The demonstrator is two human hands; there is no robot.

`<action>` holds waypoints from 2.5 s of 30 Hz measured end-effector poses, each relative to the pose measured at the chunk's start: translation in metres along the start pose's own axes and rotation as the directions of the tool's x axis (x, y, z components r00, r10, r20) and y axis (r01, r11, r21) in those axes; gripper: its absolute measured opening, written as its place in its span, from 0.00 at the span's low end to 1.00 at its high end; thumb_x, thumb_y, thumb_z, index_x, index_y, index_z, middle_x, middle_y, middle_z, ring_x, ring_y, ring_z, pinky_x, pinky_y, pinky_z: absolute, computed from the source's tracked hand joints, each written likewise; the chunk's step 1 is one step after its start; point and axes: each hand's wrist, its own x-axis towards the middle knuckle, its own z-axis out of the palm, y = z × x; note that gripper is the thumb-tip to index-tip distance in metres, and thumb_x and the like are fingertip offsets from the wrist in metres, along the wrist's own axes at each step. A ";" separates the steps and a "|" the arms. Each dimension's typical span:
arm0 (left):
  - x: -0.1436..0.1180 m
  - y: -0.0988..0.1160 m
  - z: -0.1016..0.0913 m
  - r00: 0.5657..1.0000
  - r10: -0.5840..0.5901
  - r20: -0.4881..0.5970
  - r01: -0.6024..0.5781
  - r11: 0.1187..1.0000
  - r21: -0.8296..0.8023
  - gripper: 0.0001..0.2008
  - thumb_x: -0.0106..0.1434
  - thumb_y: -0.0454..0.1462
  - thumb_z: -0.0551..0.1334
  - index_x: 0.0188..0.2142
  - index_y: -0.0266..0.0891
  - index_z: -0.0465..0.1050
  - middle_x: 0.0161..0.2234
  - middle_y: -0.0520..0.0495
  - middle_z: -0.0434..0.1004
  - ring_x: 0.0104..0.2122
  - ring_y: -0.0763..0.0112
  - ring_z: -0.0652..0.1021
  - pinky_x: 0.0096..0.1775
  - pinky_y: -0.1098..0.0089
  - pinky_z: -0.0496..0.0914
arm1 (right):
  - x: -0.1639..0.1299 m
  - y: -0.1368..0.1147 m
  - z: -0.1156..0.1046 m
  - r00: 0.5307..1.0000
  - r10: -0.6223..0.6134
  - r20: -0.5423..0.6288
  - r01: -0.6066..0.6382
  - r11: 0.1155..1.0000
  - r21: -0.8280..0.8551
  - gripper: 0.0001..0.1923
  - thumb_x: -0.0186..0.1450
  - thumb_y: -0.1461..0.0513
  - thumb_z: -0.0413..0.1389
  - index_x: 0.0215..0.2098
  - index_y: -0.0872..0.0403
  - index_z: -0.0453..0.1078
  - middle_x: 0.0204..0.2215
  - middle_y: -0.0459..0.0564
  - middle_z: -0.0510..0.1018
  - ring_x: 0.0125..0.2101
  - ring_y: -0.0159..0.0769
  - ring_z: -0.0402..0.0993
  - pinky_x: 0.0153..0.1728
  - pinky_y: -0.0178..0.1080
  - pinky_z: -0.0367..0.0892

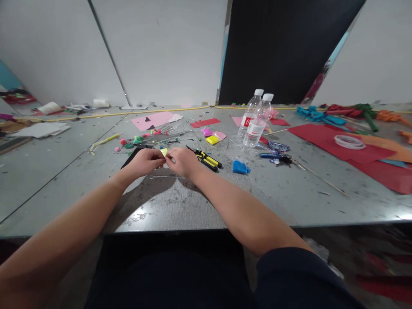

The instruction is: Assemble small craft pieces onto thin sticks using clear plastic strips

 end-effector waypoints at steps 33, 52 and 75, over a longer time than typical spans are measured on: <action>0.000 0.000 0.000 0.972 0.234 -0.028 -0.232 0.971 0.056 0.08 0.57 0.39 0.57 0.27 0.37 0.72 0.23 0.51 0.73 0.25 0.72 0.71 0.31 0.71 0.64 | -0.002 -0.002 -0.002 0.996 0.035 -0.083 -0.027 0.996 0.087 0.05 0.65 0.65 0.53 0.31 0.53 0.66 0.29 0.48 0.74 0.30 0.35 0.67 0.35 0.37 0.60; 0.002 -0.005 0.004 0.990 0.127 -0.062 -0.126 0.992 0.011 0.10 0.55 0.41 0.56 0.23 0.39 0.67 0.19 0.55 0.62 0.24 0.74 0.63 0.27 0.70 0.56 | -0.002 0.000 0.003 0.993 0.039 -0.110 -0.026 0.993 0.117 0.08 0.67 0.64 0.52 0.30 0.54 0.71 0.27 0.48 0.77 0.28 0.34 0.70 0.35 0.37 0.62; 0.000 -0.002 0.002 0.979 0.197 -0.059 -0.196 0.980 0.012 0.10 0.57 0.40 0.58 0.28 0.37 0.75 0.23 0.52 0.73 0.26 0.72 0.70 0.29 0.71 0.62 | -0.002 -0.005 -0.003 0.996 0.055 -0.064 -0.049 0.994 0.097 0.09 0.64 0.64 0.54 0.25 0.53 0.67 0.22 0.45 0.71 0.26 0.33 0.65 0.32 0.37 0.58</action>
